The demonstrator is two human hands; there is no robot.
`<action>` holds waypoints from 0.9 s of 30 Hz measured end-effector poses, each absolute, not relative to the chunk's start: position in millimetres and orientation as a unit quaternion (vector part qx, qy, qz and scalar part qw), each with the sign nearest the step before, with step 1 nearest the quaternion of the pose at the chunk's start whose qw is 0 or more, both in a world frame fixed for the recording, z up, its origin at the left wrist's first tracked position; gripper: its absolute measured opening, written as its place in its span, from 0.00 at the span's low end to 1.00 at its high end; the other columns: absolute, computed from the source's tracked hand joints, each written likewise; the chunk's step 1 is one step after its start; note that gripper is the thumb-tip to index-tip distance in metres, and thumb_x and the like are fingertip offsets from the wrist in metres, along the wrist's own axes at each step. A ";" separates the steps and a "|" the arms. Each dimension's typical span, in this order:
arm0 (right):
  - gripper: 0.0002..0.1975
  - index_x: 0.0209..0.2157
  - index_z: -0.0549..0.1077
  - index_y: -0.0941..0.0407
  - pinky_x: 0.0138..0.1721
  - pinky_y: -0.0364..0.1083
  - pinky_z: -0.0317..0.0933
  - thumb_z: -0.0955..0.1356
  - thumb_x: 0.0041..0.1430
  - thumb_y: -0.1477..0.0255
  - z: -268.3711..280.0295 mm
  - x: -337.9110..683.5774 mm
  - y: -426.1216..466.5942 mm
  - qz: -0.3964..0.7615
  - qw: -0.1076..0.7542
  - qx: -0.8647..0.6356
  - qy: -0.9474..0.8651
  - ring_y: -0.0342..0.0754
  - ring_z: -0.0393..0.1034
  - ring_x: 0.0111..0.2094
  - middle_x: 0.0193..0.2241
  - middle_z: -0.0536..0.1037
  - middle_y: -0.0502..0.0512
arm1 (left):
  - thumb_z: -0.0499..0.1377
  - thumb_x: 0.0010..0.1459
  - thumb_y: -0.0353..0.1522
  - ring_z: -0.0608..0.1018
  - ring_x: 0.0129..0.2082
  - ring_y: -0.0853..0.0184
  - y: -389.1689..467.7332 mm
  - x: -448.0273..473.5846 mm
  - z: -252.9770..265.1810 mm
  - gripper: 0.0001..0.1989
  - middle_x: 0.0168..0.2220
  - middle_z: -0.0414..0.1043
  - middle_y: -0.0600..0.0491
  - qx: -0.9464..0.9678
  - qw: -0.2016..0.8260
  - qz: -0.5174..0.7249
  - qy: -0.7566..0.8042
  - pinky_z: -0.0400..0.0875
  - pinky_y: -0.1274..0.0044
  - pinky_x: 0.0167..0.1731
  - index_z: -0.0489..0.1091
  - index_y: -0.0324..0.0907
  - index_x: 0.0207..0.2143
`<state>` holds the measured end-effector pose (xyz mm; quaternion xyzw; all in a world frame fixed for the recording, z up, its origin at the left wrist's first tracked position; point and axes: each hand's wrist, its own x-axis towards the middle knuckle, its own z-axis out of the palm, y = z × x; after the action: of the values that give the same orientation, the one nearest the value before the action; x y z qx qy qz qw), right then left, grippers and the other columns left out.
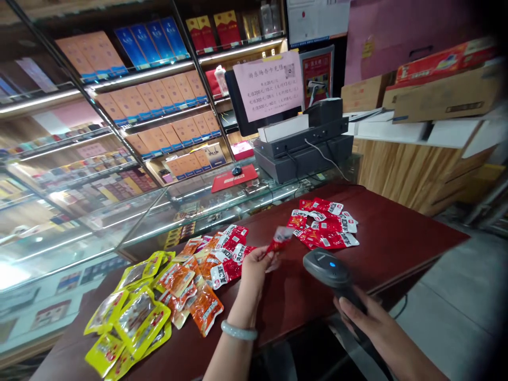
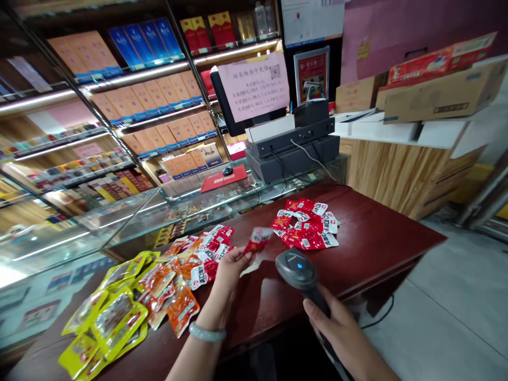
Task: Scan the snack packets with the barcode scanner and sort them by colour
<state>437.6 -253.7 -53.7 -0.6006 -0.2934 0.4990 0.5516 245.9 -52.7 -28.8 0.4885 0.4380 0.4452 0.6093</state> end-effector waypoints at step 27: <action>0.39 0.56 0.74 0.53 0.53 0.53 0.70 0.73 0.49 0.43 -52.4 423.7 -243.7 0.528 0.534 -0.601 -0.273 0.64 0.69 0.60 0.46 0.84 0.61 | 0.61 0.56 0.31 0.78 0.34 0.67 -45.9 216.7 -14.9 0.06 0.34 0.77 0.54 0.624 0.340 0.509 0.486 0.71 0.77 0.38 0.74 0.44 0.38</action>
<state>423.7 -243.7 -52.4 -0.6014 -0.2730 0.5281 0.5338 216.7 -45.9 -14.9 0.6239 0.4858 0.5093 0.3395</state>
